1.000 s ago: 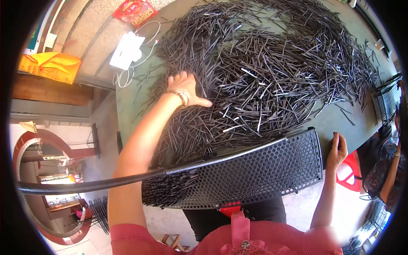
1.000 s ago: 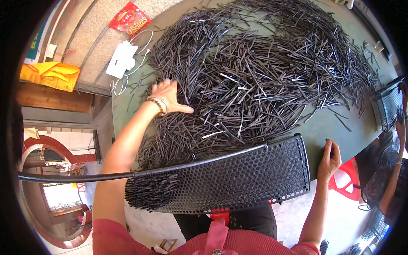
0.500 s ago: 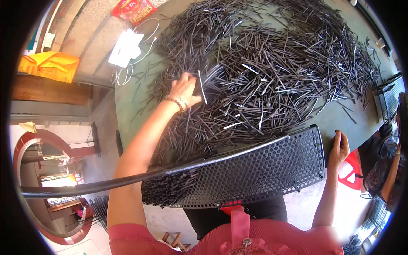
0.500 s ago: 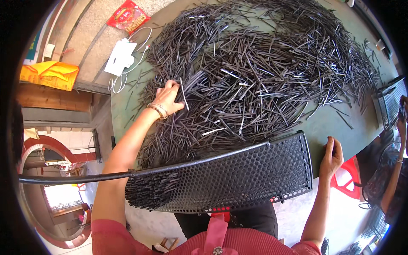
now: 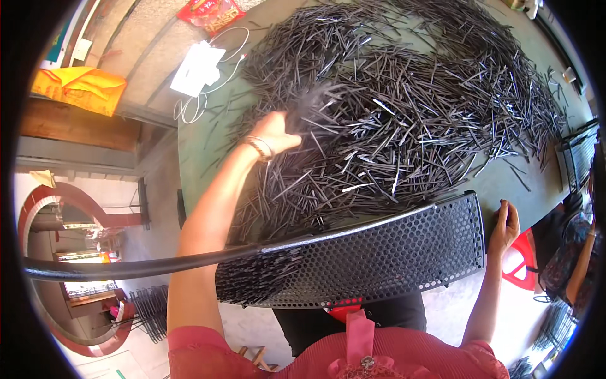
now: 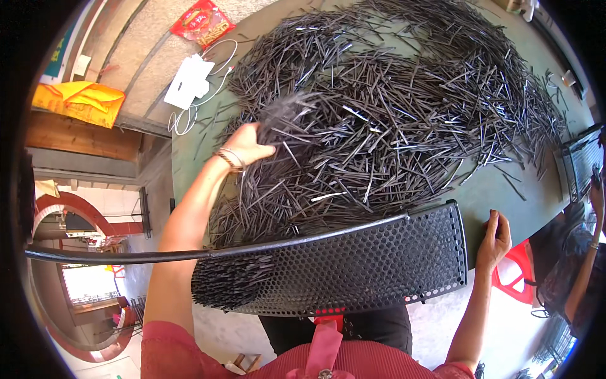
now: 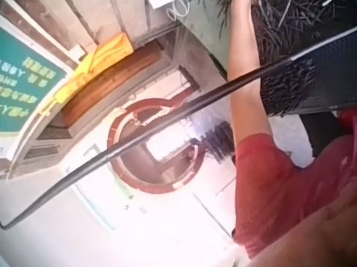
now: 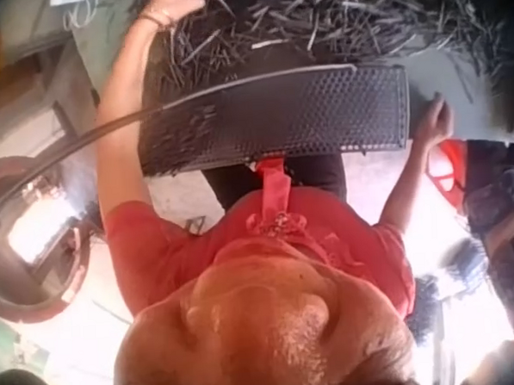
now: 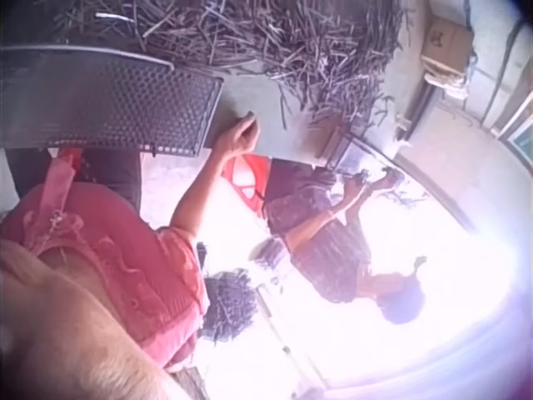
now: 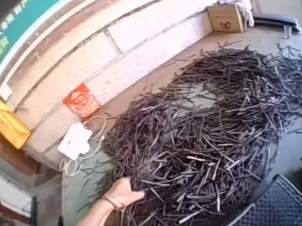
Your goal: Sorting thin black metal rods and inserting them into a specialized grid holder.
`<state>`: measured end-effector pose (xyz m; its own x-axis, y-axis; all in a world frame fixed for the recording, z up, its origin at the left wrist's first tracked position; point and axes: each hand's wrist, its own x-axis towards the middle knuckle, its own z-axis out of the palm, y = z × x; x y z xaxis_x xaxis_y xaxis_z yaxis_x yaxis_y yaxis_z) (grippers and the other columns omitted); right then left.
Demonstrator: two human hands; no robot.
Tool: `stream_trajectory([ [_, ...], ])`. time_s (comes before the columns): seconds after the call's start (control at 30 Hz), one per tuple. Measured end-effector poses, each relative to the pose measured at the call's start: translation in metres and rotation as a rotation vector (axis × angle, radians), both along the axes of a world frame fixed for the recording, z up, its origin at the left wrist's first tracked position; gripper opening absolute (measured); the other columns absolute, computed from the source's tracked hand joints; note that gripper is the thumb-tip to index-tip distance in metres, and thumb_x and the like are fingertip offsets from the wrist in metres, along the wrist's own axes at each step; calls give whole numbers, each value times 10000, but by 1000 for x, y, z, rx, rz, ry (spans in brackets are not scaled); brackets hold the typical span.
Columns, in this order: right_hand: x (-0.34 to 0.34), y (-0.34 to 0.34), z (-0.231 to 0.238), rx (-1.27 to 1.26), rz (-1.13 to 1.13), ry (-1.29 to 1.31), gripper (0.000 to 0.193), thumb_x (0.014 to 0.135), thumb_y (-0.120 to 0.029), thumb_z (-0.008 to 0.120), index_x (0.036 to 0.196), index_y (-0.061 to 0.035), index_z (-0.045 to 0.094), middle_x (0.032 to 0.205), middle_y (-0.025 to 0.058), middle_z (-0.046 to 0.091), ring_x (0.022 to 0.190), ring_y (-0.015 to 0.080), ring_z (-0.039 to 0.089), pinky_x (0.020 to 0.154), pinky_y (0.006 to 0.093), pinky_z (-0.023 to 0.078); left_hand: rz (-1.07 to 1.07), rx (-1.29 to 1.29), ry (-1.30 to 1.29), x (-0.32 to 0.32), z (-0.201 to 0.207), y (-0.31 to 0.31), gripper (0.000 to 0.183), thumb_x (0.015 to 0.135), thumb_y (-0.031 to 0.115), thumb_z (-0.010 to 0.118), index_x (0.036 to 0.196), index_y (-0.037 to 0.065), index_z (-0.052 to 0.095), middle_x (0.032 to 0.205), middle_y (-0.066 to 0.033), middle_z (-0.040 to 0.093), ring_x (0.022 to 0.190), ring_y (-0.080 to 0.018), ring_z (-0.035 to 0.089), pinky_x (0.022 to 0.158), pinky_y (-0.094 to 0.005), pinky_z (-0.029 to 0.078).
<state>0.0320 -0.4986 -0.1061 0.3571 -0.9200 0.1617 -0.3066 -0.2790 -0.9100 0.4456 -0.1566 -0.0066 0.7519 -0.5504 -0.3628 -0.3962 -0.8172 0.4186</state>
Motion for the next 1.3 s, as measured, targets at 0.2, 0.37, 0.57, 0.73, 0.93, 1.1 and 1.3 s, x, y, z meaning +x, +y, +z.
stream_trajectory([
  [0.2, -1, -1, 1, -2, -18, 22, 205, 909, -201, 598, 944, -8, 657, 705, -27, 537, 624, 44, 439, 553, 189, 333, 379, -931, 290, 17, 15, 32, 260, 718, 51, 716, 956, 46, 612, 896, -39, 644, 842, -145, 607, 786, -301, 492],
  [0.37, 1, -1, -1, 11, -8, -1, 204, 909, -204, 596, 933, -10, 655, 693, -35, 522, 615, 38, 422, 548, 186, 320, 574, -987, 113, 7, -43, 40, 198, 743, 109, 731, 906, 60, 630, 874, -22, 651, 812, -121, 606, 778, -254, 464],
  [0.57, -3, -3, -3, -17, -45, 47, 209, 910, -210, 595, 941, -12, 654, 691, -30, 522, 611, 40, 422, 546, 187, 322, 541, -1226, -43, 5, -18, 21, 187, 803, 71, 690, 974, 33, 625, 922, -34, 648, 832, -121, 612, 766, -251, 495],
  [0.73, 1, 2, 3, -2, -17, 30, 207, 911, -210, 592, 939, -14, 654, 689, -30, 518, 608, 38, 417, 542, 185, 316, 403, -1220, 8, 4, -38, 18, 249, 747, -52, 700, 946, 51, 591, 949, -22, 617, 881, -116, 594, 831, -265, 486],
  [0.93, 3, 1, 4, -8, -14, 27, 201, 912, -205, 589, 939, -17, 655, 691, -33, 515, 609, 34, 412, 536, 183, 306, 458, -1101, -130, 17, -16, 16, 145, 778, 73, 700, 908, 50, 639, 823, -1, 633, 744, -98, 588, 698, -249, 478],
  [1.1, -1, -1, -1, -10, -20, 45, 206, 913, -204, 589, 946, -13, 658, 702, -29, 528, 617, 37, 422, 543, 182, 315, 431, -1283, 163, 32, 18, 44, 187, 813, 87, 667, 960, 28, 568, 864, -72, 620, 831, -212, 626, 804, -345, 507],
  [1.3, -5, -3, -3, 6, -27, 19, 215, 915, -198, 582, 962, -4, 661, 714, -19, 542, 631, 46, 437, 557, 192, 335, 570, -1054, -157, 34, -21, 102, 243, 766, 107, 738, 972, 46, 625, 868, 1, 618, 760, -99, 573, 700, -253, 471],
])
